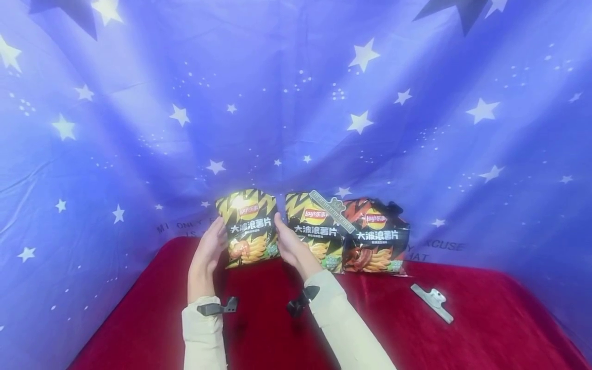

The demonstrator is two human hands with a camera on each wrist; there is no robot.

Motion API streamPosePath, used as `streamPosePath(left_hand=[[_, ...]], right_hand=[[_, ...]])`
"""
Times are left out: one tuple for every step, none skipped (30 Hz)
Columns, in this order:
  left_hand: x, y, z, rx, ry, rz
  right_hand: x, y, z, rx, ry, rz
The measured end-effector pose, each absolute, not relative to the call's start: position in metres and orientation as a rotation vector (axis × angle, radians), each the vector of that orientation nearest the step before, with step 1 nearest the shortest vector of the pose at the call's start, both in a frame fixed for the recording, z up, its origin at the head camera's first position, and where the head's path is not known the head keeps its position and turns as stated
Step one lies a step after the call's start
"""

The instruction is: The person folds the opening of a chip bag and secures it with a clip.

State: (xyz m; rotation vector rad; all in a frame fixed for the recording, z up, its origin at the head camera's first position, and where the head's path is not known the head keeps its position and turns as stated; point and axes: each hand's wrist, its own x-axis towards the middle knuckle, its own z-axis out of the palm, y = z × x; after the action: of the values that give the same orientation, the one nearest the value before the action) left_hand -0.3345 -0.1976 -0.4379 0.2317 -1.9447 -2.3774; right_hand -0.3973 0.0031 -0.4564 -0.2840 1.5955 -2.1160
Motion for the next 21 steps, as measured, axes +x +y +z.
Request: streamPosePath(left_hand=[[-0.333, -0.198, -0.437, 0.238, -1.948, -2.372], [-0.332, -0.198, -0.436, 0.243, -1.954, -2.363], [-0.331, -0.199, -0.435, 0.248, -1.961, -2.354], [-0.330, -0.200, -0.433, 0.252, -1.965, -2.344], [-0.329, -0.201, -0.432, 0.250, -1.965, -2.336], [-0.328, -0.202, -0.430, 0.251, -1.967, -2.328], [-0.327, -0.202, -0.427, 0.254, -1.964, -2.323], [-0.325, -0.203, -0.425, 0.246, -1.959, -2.314], [-0.324, -0.203, -0.421, 0.238, -1.946, -2.312], [-0.322, -0.204, -0.418, 0.231, -1.932, -2.312], [-0.320, -0.203, -0.415, 0.218, -1.921, -2.312], [-0.318, -0.203, -0.412, 0.206, -1.912, -2.309], [-0.316, -0.202, -0.408, 0.190, -1.900, -2.309], [-0.314, -0.201, -0.405, 0.176, -1.895, -2.304], [-0.312, -0.199, -0.401, 0.163, -1.899, -2.291], [-0.310, -0.197, -0.397, 0.151, -1.907, -2.275], [-0.308, -0.194, -0.394, 0.135, -1.913, -2.255], [-0.307, -0.191, -0.390, 0.123, -1.922, -2.232], [-0.305, -0.187, -0.387, 0.109, -1.932, -2.202], [-0.304, -0.183, -0.384, 0.105, -1.946, -2.162], [-0.302, -0.178, -0.381, 0.099, -1.958, -2.126]], right_hand=[[-0.397, 0.003, -0.456, -0.282, 1.591, -2.120], [-0.396, 0.003, -0.455, -0.280, 1.588, -2.124], [-0.395, 0.004, -0.453, -0.280, 1.585, -2.126], [-0.394, 0.004, -0.452, -0.283, 1.583, -2.126], [-0.393, 0.004, -0.450, -0.287, 1.577, -2.130], [-0.392, 0.003, -0.448, -0.289, 1.570, -2.133], [-0.390, 0.003, -0.445, -0.295, 1.566, -2.135], [-0.388, 0.003, -0.442, -0.301, 1.560, -2.137], [-0.386, 0.004, -0.438, -0.312, 1.557, -2.136], [-0.383, 0.005, -0.434, -0.325, 1.557, -2.132], [-0.381, 0.006, -0.430, -0.345, 1.558, -2.124], [-0.378, 0.008, -0.425, -0.367, 1.569, -2.110], [-0.375, 0.011, -0.419, -0.392, 1.581, -2.091], [-0.372, 0.014, -0.414, -0.415, 1.595, -2.072], [-0.369, 0.018, -0.408, -0.441, 1.609, -2.052], [-0.366, 0.023, -0.402, -0.466, 1.630, -2.026], [-0.363, 0.029, -0.397, -0.486, 1.651, -2.000], [-0.360, 0.034, -0.391, -0.501, 1.670, -1.981], [-0.357, 0.040, -0.385, -0.519, 1.698, -1.954], [-0.354, 0.047, -0.381, -0.535, 1.731, -1.928], [-0.352, 0.054, -0.376, -0.543, 1.776, -1.898]])
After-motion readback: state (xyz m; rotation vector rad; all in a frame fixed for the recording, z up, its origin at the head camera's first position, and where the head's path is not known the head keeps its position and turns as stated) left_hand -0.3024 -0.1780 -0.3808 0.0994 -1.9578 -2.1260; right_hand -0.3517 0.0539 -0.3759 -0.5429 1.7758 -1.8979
